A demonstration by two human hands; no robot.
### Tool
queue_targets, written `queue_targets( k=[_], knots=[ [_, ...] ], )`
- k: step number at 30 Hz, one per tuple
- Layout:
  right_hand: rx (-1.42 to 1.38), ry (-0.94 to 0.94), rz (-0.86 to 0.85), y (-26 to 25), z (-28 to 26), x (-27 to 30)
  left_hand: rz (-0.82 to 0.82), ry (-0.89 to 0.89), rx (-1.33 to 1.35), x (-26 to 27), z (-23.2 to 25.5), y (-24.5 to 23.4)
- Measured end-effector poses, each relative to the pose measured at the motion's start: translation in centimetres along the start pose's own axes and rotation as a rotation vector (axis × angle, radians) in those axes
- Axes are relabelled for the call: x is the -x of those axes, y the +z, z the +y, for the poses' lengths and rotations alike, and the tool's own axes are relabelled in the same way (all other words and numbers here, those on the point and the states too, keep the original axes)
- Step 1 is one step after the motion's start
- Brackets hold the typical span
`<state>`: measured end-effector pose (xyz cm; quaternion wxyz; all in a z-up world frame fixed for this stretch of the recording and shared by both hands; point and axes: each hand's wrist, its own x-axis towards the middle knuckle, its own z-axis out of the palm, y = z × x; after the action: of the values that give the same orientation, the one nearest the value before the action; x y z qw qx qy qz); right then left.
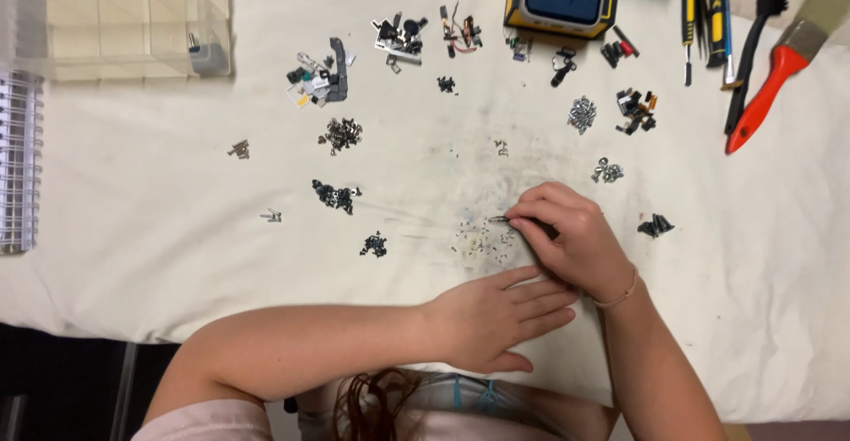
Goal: Using tweezers to precisely pick up and arrange tiny electronic components on a white workspace.
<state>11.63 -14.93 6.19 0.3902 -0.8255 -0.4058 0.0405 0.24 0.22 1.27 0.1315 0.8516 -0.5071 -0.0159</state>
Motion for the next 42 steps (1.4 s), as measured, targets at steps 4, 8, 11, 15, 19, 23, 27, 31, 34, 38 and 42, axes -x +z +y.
queue_targets(
  k=[4, 8, 11, 15, 19, 23, 27, 31, 34, 38, 42],
  knots=[
    [-0.036, 0.036, 0.042, 0.3, 0.5, -0.1, 0.019, -0.001, 0.021, 0.2, -0.1, 0.4],
    [-0.043, 0.077, 0.124, 0.9, 0.6, -1.5, 0.064, 0.004, 0.103, 0.3, 0.0, 0.7],
    [-0.050, 0.078, 0.160, 1.7, 0.6, -3.2, 0.070, 0.006, 0.125, 0.3, -0.1, 0.7],
    [0.007, 0.033, 0.191, 2.8, 0.6, -5.0, 0.073, -0.002, 0.168, 0.2, -0.2, 0.8],
    [0.042, 0.054, 0.182, 3.0, 0.8, -5.9, 0.044, -0.024, 0.130, 0.0, -0.1, 0.8],
    [0.088, 0.015, 0.164, 3.3, 0.9, -5.7, 0.081, -0.016, 0.101, 0.2, 0.4, 1.1],
    [0.128, 0.007, 0.170, 3.3, 1.0, -5.7, 0.116, -0.009, 0.099, 0.2, 0.0, 1.3],
    [0.134, 0.020, 0.169, 3.3, 1.0, -5.4, 0.098, 0.002, 0.122, 0.1, -0.1, 1.1],
    [0.118, 0.009, 0.181, 3.1, 0.9, -5.2, 0.122, 0.000, 0.099, 0.2, -0.1, 1.0],
    [0.071, 0.047, 0.203, 2.1, 1.0, -4.5, 0.240, 0.016, 0.130, -0.1, -0.4, 2.4],
    [0.018, 0.070, 0.093, 0.6, -0.5, -2.4, 0.353, 0.039, 0.189, 0.2, 0.0, 3.0]
  ],
)
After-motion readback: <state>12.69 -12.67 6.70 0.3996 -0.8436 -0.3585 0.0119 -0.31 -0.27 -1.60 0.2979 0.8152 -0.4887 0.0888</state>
